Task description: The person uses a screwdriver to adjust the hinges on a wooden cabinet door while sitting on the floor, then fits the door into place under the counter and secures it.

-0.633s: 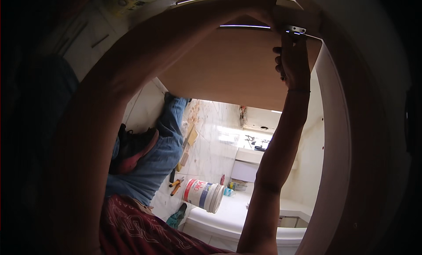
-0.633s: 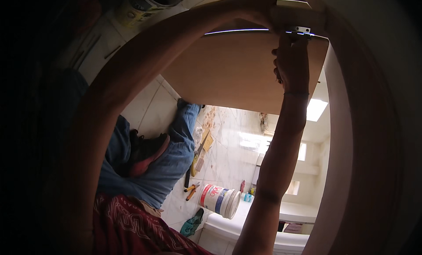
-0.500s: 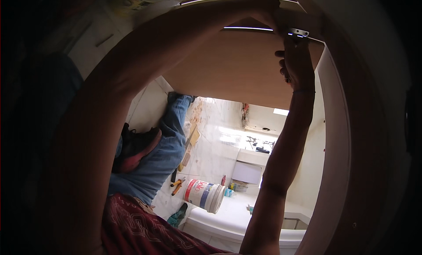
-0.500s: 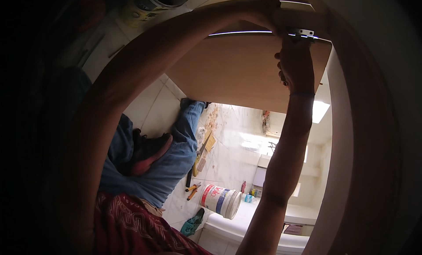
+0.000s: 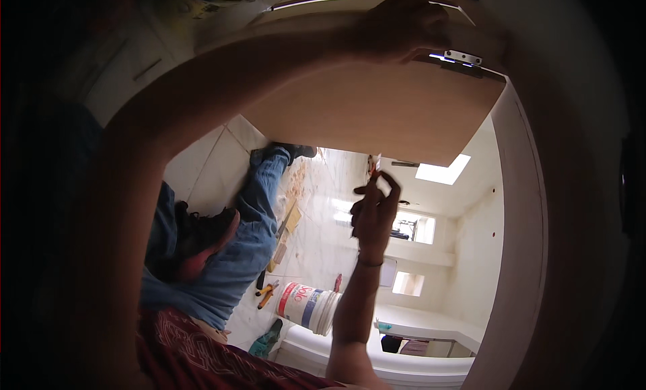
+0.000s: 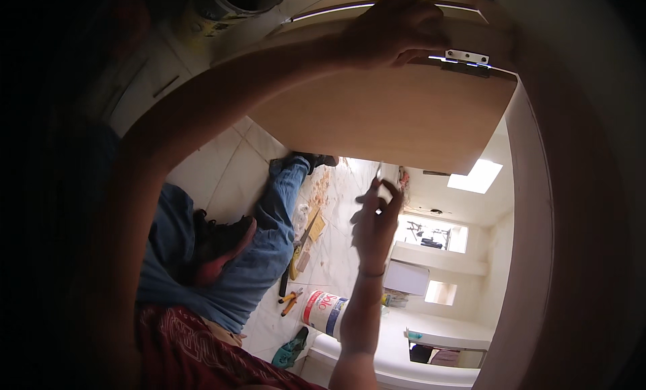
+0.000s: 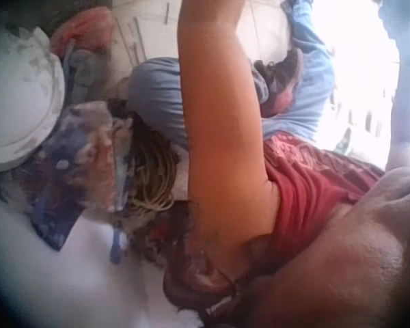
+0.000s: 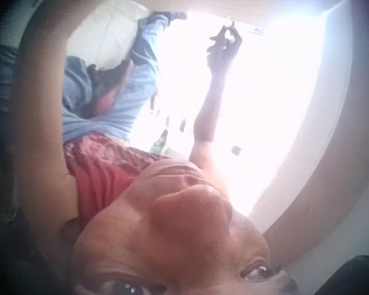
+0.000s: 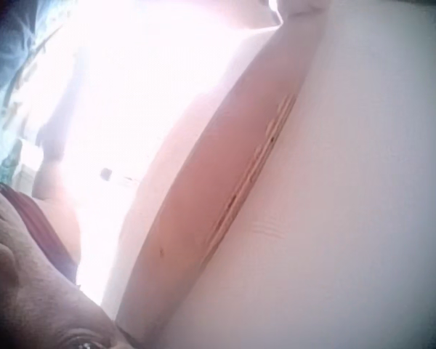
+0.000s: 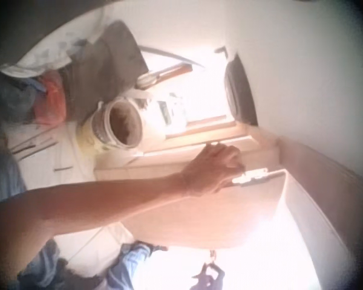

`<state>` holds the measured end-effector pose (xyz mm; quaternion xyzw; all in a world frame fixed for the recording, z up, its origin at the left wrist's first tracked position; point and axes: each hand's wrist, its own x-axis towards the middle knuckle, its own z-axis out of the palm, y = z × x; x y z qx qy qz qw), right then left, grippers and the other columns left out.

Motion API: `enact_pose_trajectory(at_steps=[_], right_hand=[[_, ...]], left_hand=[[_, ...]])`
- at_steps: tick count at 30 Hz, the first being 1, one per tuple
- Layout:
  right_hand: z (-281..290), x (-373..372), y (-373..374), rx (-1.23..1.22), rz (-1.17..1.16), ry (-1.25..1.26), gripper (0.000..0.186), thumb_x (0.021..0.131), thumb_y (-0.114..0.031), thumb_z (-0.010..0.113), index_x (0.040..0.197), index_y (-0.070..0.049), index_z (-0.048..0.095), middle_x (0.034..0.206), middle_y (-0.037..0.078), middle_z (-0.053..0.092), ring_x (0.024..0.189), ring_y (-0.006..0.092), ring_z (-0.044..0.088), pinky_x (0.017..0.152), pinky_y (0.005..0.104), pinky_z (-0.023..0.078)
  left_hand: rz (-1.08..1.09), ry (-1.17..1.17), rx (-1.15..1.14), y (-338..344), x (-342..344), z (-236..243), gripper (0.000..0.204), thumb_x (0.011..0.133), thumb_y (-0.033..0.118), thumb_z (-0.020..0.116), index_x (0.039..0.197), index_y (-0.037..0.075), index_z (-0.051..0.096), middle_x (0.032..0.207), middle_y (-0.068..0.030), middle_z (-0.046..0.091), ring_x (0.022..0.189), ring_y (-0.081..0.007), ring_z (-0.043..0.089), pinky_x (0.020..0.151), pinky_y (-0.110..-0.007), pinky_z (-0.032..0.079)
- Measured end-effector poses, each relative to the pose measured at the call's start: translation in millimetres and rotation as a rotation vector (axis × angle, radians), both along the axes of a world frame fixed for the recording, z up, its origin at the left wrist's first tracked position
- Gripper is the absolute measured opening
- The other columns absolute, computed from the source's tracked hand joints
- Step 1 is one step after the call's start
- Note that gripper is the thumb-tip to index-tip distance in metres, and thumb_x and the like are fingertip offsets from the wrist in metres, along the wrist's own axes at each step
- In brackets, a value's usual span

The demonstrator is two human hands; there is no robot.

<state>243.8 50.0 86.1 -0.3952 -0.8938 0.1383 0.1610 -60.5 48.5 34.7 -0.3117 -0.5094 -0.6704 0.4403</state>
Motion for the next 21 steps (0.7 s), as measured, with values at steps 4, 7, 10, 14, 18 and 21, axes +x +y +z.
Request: enact_pose_trajectory(at_steps=[4, 7, 10, 14, 18, 21], right_hand=[[-37.0, 42.6, 15.7, -0.135, -0.207, -0.032, 0.043, 0.103, -0.036, 0.056, 0.13, -0.005, 0.045, 0.082, 0.011, 0.068, 0.05, 0.0098, 0.058, 0.037, 0.0244, 0.039], [-55.6, 62.5, 21.9, -0.222, -0.212, -0.03, 0.043, 0.103, -0.037, 0.057, 0.13, -0.005, 0.045, 0.082, 0.012, 0.069, 0.051, 0.0106, 0.058, 0.04, 0.0244, 0.039], [-71.6, 64.1, 24.2, -0.261, -0.193, -0.041, 0.04, 0.104, -0.034, 0.056, 0.132, -0.009, 0.043, 0.082, 0.009, 0.066, 0.047, 0.0065, 0.052, 0.035, 0.022, 0.037], [-85.7, 55.6, 25.2, -0.308, -0.09, -0.005, 0.039, 0.104, -0.029, 0.055, 0.132, -0.005, 0.043, 0.085, 0.01, 0.067, 0.049, 0.0066, 0.054, 0.037, 0.0213, 0.038], [-86.9, 41.3, 11.3, -0.308, -0.062, -0.007, 0.038, 0.103, -0.024, 0.055, 0.132, -0.002, 0.043, 0.086, 0.01, 0.068, 0.049, 0.0071, 0.054, 0.038, 0.0215, 0.039], [-92.4, 52.2, 12.9, -0.326, -0.034, -0.016, 0.035, 0.103, -0.021, 0.054, 0.132, -0.003, 0.044, 0.087, 0.012, 0.069, 0.054, 0.009, 0.058, 0.046, 0.0235, 0.044]], left_hand=[[-0.019, 0.103, -0.07, 5.1, -10.7, -3.9, 0.03, 0.087, 0.024, 0.073, 0.113, 0.009, 0.072, 0.125, -0.0142, 0.06, 0.119, -0.0292, 0.052, 0.105, -0.046, 0.044], [-0.074, 0.129, -0.058, 4.6, -10.7, -0.4, 0.018, 0.091, 0.021, 0.069, 0.104, 0.01, 0.074, 0.126, -0.0127, 0.058, 0.121, -0.0285, 0.049, 0.109, -0.047, 0.041], [-0.096, 0.118, -0.126, 1.1, -9.0, 2.9, 0.018, 0.091, 0.024, 0.068, 0.101, 0.009, 0.075, 0.124, -0.012, 0.058, 0.12, -0.0281, 0.049, 0.108, -0.047, 0.04], [-0.086, 0.137, -0.211, -4.6, -7.4, 7.4, 0.023, 0.093, 0.026, 0.066, 0.102, 0.007, 0.074, 0.122, -0.0114, 0.058, 0.118, -0.0273, 0.049, 0.105, -0.048, 0.041], [-0.054, 0.117, -0.32, -15.0, -12.9, 12.0, 0.015, 0.095, 0.016, 0.064, 0.104, 0.006, 0.071, 0.116, -0.0113, 0.057, 0.116, -0.0267, 0.05, 0.105, -0.048, 0.041], [-0.065, 0.128, -0.142, 0.2, -20.4, 6.2, 0.025, 0.087, 0.015, 0.072, 0.112, 0.017, 0.071, 0.12, -0.0073, 0.058, 0.115, -0.0279, 0.053, 0.099, -0.045, 0.045]])
